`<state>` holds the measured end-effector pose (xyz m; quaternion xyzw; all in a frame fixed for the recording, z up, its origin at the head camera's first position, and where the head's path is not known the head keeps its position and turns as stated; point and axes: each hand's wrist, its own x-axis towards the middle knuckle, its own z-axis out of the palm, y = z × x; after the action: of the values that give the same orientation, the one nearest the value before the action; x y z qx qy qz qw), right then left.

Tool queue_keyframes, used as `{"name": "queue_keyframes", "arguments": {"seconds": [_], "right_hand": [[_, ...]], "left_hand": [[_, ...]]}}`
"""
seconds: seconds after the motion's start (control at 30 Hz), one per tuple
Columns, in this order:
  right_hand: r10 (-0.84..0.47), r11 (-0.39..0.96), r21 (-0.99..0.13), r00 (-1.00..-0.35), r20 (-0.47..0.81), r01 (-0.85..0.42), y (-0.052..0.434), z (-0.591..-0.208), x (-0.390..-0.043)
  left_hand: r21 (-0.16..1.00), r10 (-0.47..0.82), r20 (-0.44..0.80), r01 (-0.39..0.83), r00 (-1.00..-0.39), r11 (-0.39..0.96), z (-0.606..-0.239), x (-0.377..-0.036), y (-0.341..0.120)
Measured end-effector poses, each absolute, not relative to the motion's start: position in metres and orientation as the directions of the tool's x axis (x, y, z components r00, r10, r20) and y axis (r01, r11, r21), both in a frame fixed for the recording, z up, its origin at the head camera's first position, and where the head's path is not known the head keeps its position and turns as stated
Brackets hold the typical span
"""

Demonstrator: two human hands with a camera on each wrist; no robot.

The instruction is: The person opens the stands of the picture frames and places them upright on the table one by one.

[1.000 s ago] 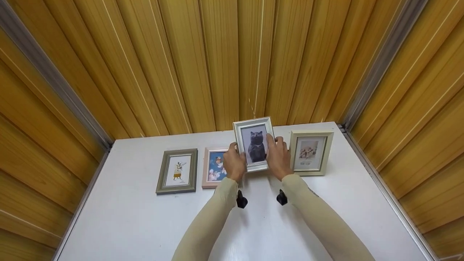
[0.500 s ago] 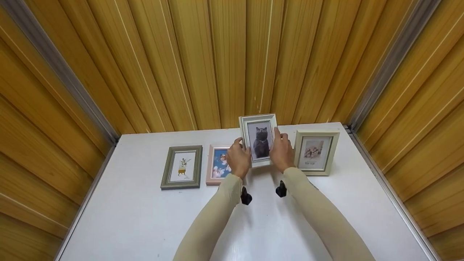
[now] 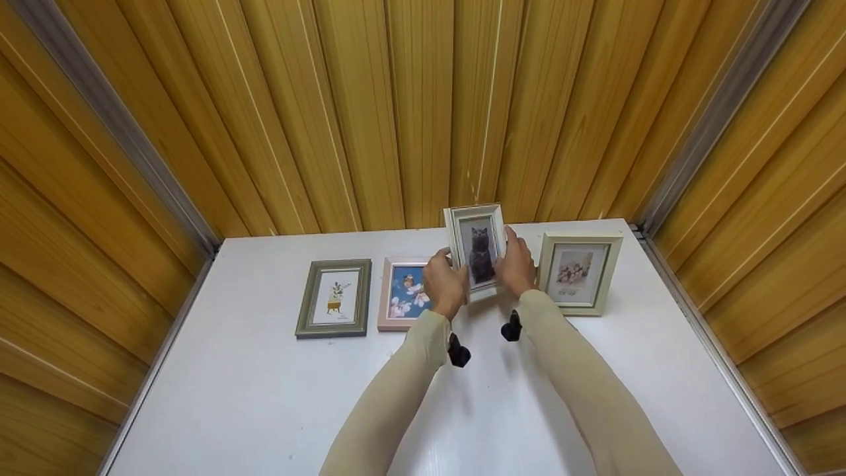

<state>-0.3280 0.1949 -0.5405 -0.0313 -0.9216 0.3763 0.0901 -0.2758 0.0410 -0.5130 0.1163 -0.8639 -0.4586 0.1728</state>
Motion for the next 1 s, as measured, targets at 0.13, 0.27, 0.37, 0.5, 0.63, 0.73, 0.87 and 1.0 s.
{"name": "queue_keyframes", "arguments": {"seconds": [0.13, 0.27, 0.37, 0.5, 0.63, 0.73, 0.87, 1.0], "right_hand": [[0.119, 0.695, -0.719, -0.987, 0.111, 0.003, 0.196, -0.542, -0.332], [0.110, 0.676, -0.737, -0.988, 0.104, -0.003, 0.197, -0.544, -0.334], [0.099, 0.665, -0.747, -0.989, 0.114, -0.019, 0.197, -0.545, -0.334], [0.093, 0.660, -0.751, -0.989, 0.114, -0.025, 0.196, -0.545, -0.333], [0.102, 0.652, -0.759, -0.989, 0.105, -0.013, 0.196, -0.546, -0.333], [0.110, 0.646, -0.763, -0.990, 0.094, -0.001, 0.195, -0.546, -0.332], [0.102, 0.647, -0.763, -0.991, 0.087, -0.001, 0.195, -0.545, -0.333], [0.085, 0.662, -0.749, -0.994, 0.073, 0.001, 0.193, -0.536, -0.333]], "left_hand": [[0.834, -0.346, 0.174, -0.049, -0.922, 0.550, -0.510, -0.275, 0.043], [0.820, -0.328, 0.196, -0.029, -0.924, 0.572, -0.510, -0.274, 0.045], [0.807, -0.320, 0.236, 0.001, -0.917, 0.591, -0.511, -0.272, 0.045], [0.803, -0.315, 0.249, 0.013, -0.916, 0.596, -0.513, -0.271, 0.043], [0.807, -0.308, 0.238, 0.011, -0.921, 0.591, -0.515, -0.272, 0.043], [0.805, -0.301, 0.243, 0.018, -0.922, 0.593, -0.516, -0.272, 0.043], [0.800, -0.294, 0.263, 0.038, -0.919, 0.599, -0.516, -0.273, 0.039], [0.797, -0.283, 0.285, 0.063, -0.916, 0.600, -0.516, -0.274, 0.033]]}}
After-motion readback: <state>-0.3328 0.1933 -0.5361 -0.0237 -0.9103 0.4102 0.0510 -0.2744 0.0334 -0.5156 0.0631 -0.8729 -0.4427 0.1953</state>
